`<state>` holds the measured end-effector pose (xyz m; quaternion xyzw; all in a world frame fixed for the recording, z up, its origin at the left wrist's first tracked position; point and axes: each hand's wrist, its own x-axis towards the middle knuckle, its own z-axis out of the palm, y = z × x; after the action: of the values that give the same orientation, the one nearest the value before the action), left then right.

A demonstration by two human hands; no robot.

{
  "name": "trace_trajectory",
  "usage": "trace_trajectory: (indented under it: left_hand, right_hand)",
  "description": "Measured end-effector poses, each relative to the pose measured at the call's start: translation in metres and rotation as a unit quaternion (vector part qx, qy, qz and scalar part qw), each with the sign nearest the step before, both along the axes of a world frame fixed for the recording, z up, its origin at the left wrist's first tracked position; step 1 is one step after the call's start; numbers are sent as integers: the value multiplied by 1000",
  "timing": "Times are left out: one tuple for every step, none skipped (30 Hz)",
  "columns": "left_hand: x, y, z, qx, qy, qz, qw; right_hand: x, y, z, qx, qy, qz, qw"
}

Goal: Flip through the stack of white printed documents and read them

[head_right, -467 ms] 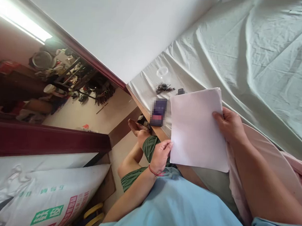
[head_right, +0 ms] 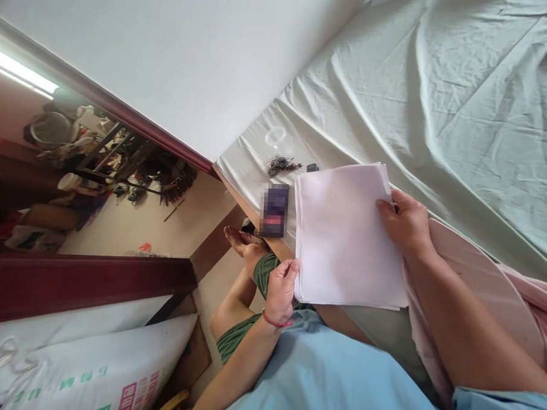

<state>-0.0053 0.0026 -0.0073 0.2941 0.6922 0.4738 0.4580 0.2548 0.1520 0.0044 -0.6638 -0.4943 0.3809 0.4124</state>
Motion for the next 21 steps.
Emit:
trace_trajectory:
  left_hand:
    - [-1, 0, -1, 3, 4, -1, 1000]
    - [-1, 0, -2, 5, 11, -3, 1000]
    - [-1, -1, -2, 5, 23, -6, 1000]
    - [-1, -1, -2, 6, 37, -9, 999]
    - [-1, -1, -3, 8, 52, -13, 999]
    - [-1, -2, -3, 11, 67, -17, 998]
    - [-2, -2, -4, 13, 79, -21, 997]
    - [-2, -2, -4, 14, 87, -25, 996]
    - [-2, -3, -5, 14, 92, -26, 995]
    - [-2, -4, -5, 12, 94, -24, 995]
    - [-2, -4, -6, 11, 96, -19, 995]
    - [-3, -5, -6, 11, 99, -13, 995]
    - [-3, -5, -7, 12, 99, -7, 995]
    - [-3, -5, -6, 15, 95, -3, 995]
    - [-3, -6, -6, 19, 88, 0, 996]
    - [-3, -6, -5, 24, 78, 2, 997]
    - [-3, -6, -5, 29, 68, 6, 997]
    - [-3, -6, -4, 35, 58, 10, 998]
    - [-3, -6, -4, 42, 52, 14, 998]
    - [-3, -6, -4, 48, 48, 16, 998]
    - [-3, -6, -4, 54, 48, 15, 997]
  right_hand:
    - [1, 0, -1, 9, -31, -4, 999]
    - [1, 0, -1, 23, -59, -8, 998]
    - [2, 0, 0, 37, -77, -13, 996]
    - [2, 0, 1, 51, -86, -20, 995]
    - [2, 0, 2, 63, -92, -26, 993]
    - [2, 0, 3, 75, -95, -31, 992]
    - [2, 0, 5, 87, -100, -34, 991]
    - [2, 0, 5, 100, -106, -36, 989]
    - [3, 1, 6, 114, -113, -40, 986]
    - [4, 1, 6, 125, -121, -45, 984]
    - [5, 2, 6, 133, -124, -51, 982]
    - [7, 3, 5, 133, -123, -59, 982]
    - [8, 4, 4, 128, -118, -68, 982]
    - [9, 4, 4, 120, -110, -78, 984]
    - [10, 5, 4, 112, -99, -89, 985]
    - [10, 5, 4, 103, -82, -97, 986]
    - [10, 6, 5, 93, -55, -104, 989]
    - [9, 6, 7, 84, -13, -109, 990]
    - [9, 6, 9, 74, 45, -112, 990]
    - [8, 6, 12, 63, 110, -113, 986]
    - [8, 6, 15, 49, 171, -112, 978]
